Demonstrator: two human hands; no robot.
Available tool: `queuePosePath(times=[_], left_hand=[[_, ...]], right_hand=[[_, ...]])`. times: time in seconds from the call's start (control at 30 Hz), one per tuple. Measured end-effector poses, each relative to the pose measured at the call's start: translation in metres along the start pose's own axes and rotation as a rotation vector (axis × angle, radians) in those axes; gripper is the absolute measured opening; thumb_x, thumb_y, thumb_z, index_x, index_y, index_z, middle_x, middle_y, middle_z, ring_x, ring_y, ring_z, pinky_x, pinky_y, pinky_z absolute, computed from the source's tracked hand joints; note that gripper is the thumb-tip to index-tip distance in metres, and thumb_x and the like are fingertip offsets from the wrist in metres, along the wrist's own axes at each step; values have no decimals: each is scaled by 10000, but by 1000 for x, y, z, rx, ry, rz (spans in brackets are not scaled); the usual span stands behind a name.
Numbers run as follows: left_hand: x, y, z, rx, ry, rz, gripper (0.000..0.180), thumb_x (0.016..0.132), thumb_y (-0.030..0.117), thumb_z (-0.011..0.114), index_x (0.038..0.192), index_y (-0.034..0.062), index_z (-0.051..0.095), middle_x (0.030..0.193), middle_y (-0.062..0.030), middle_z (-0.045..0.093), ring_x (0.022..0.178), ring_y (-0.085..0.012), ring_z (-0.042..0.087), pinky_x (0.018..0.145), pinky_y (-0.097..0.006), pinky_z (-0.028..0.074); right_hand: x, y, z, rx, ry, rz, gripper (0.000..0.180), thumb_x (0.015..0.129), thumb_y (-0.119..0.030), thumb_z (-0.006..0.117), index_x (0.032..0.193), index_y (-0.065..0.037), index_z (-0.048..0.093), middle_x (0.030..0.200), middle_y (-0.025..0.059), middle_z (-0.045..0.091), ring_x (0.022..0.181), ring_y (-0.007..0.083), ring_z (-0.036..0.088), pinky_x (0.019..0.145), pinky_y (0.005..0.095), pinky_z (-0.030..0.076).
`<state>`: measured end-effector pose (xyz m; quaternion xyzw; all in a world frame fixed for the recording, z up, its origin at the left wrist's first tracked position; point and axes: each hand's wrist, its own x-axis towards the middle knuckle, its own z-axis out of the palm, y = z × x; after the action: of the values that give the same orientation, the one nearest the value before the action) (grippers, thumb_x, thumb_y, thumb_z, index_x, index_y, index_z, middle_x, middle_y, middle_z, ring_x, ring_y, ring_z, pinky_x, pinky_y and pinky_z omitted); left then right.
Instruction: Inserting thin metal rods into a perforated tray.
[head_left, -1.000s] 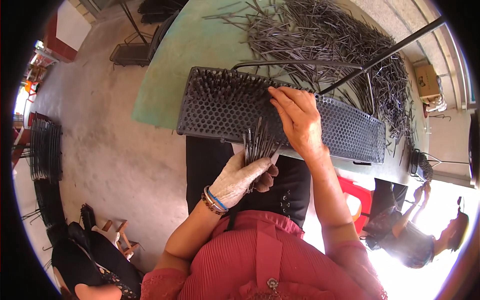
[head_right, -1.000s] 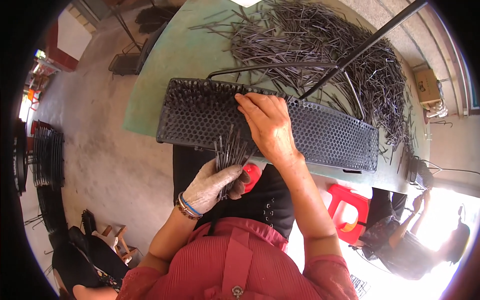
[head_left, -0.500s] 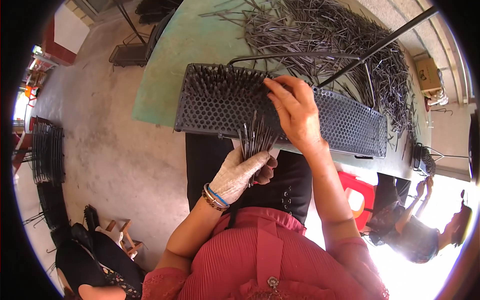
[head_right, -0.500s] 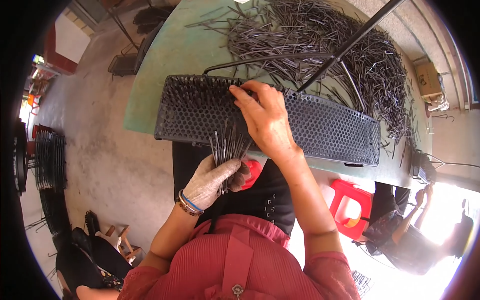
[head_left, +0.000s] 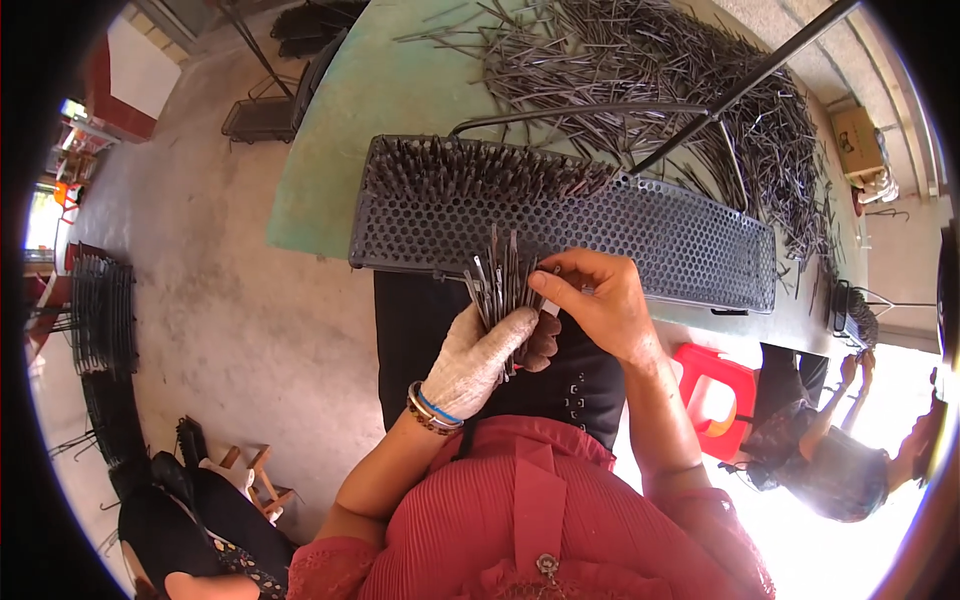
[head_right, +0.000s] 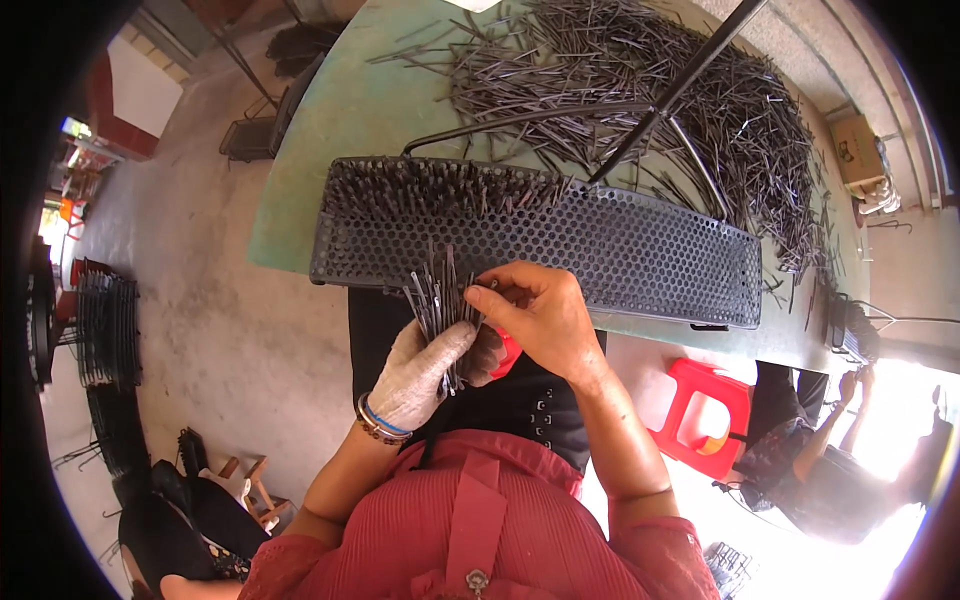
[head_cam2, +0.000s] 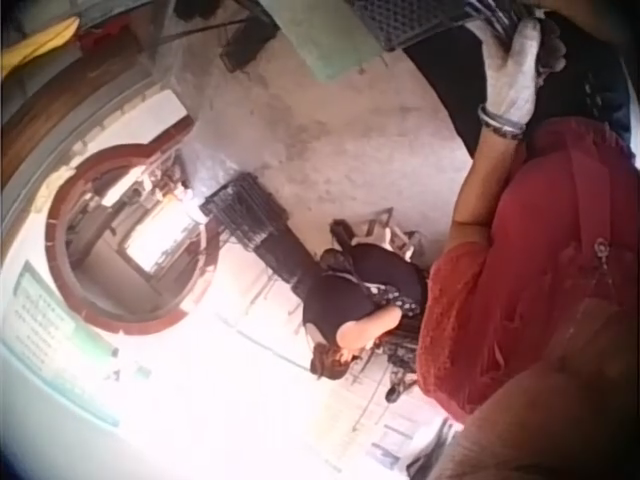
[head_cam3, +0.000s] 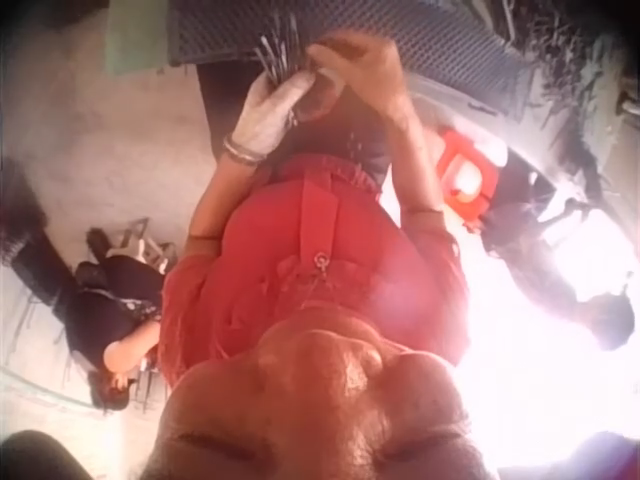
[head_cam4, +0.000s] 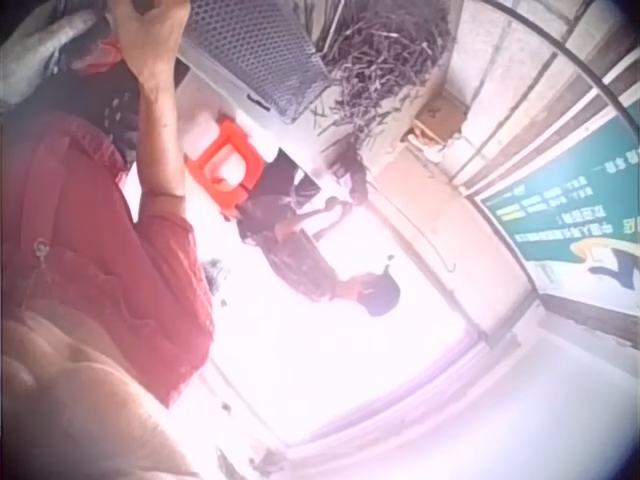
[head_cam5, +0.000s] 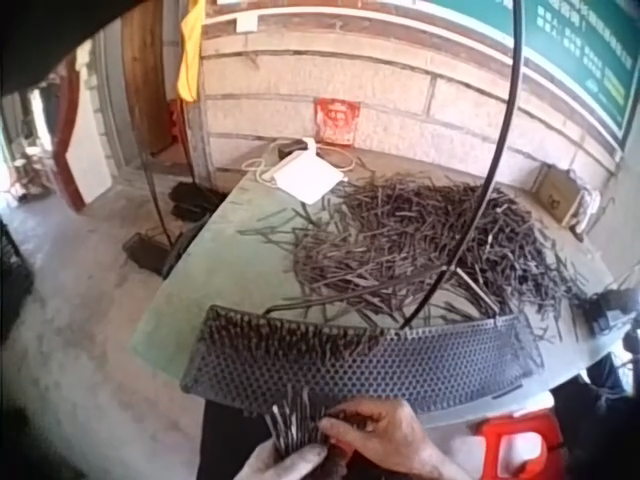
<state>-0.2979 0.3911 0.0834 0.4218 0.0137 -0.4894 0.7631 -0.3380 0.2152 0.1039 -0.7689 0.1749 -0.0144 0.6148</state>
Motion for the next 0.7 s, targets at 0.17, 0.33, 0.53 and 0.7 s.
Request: queuePosePath(times=[0.17, 0.33, 0.53, 0.7], left_hand=[[-1, -4, 4, -20, 40, 34, 289, 982, 191, 576, 1189, -11, 575, 993, -103, 681, 830, -157, 676, 720, -295, 575], [0, -5, 3, -15, 148, 97, 273, 981, 180, 577, 1172, -14, 566, 993, -115, 678, 833, -183, 684, 752, -302, 572], [2, 1, 9, -10, 140, 87, 267, 967, 174, 600, 1165, -3, 564, 982, -110, 678, 826, -178, 679, 751, -316, 573], [9, -6, 4, -110, 85, -27, 256, 974, 166, 579, 1176, 11, 553, 996, -115, 677, 840, -191, 679, 739, -330, 580]], right_hand=[[-4, 2, -1, 64, 28, 24, 200, 892, -137, 707, 971, 47, 702, 802, 56, 703, 704, 74, 630, 629, 225, 512], [-5, 0, -6, 240, 138, 2, 190, 926, -127, 666, 1015, 38, 701, 840, 39, 697, 753, 89, 627, 661, 220, 494], [28, -18, -21, 222, 406, -344, 203, 928, -99, 670, 1065, 51, 680, 920, 68, 713, 830, 86, 633, 764, 223, 510], [56, -3, -25, 58, 449, -410, 181, 905, -102, 692, 1043, 15, 700, 896, 38, 715, 813, 68, 615, 757, 229, 500]])
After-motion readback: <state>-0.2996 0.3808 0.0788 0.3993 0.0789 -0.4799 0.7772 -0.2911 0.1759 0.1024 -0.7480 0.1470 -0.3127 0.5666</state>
